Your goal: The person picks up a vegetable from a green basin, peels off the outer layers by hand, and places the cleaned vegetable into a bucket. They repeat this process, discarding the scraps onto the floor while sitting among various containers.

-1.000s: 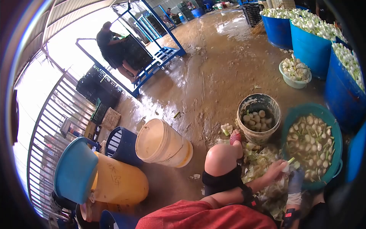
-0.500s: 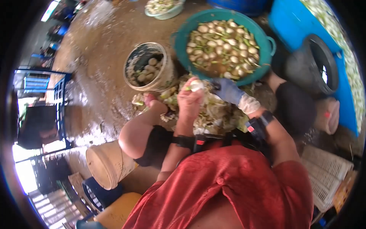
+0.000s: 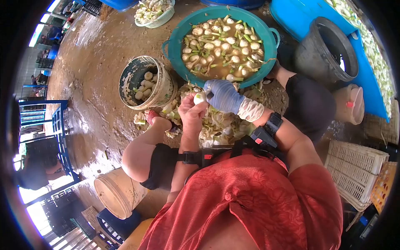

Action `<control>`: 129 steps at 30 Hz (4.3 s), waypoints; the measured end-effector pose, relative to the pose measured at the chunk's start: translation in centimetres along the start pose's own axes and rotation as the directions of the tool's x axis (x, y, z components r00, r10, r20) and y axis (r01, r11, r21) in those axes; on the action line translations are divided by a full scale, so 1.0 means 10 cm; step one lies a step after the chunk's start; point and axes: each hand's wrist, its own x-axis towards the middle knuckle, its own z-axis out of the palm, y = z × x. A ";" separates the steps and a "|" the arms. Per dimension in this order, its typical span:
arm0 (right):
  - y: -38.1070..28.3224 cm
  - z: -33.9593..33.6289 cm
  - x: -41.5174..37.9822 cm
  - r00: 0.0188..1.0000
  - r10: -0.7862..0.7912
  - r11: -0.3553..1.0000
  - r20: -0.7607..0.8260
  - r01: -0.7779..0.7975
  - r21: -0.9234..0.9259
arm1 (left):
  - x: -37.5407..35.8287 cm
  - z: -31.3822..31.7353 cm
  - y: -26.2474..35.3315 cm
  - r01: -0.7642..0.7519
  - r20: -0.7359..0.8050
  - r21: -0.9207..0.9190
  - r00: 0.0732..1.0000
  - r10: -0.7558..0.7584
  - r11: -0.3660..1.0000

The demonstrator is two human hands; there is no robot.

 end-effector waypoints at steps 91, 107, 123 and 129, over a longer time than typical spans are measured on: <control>0.05 -0.24 -0.21 0.988 0.140 0.989 0.060 -0.142 0.037 | -0.16 0.23 -0.01 -0.121 0.143 0.117 0.984 0.104 0.986; 0.66 0.00 -0.06 0.986 -0.157 0.961 0.065 0.167 -0.221 | -0.01 0.19 -0.06 -0.044 0.112 -0.048 0.992 0.049 0.998; 0.01 -0.32 -0.19 0.962 0.272 0.894 0.011 -0.257 0.366 | -0.08 0.20 0.09 0.032 0.232 -0.432 0.970 0.076 0.901; 0.06 -0.25 -0.16 0.989 0.134 0.988 -0.067 -0.127 0.093 | -0.09 0.22 0.07 -0.048 0.133 -0.309 0.987 0.093 0.950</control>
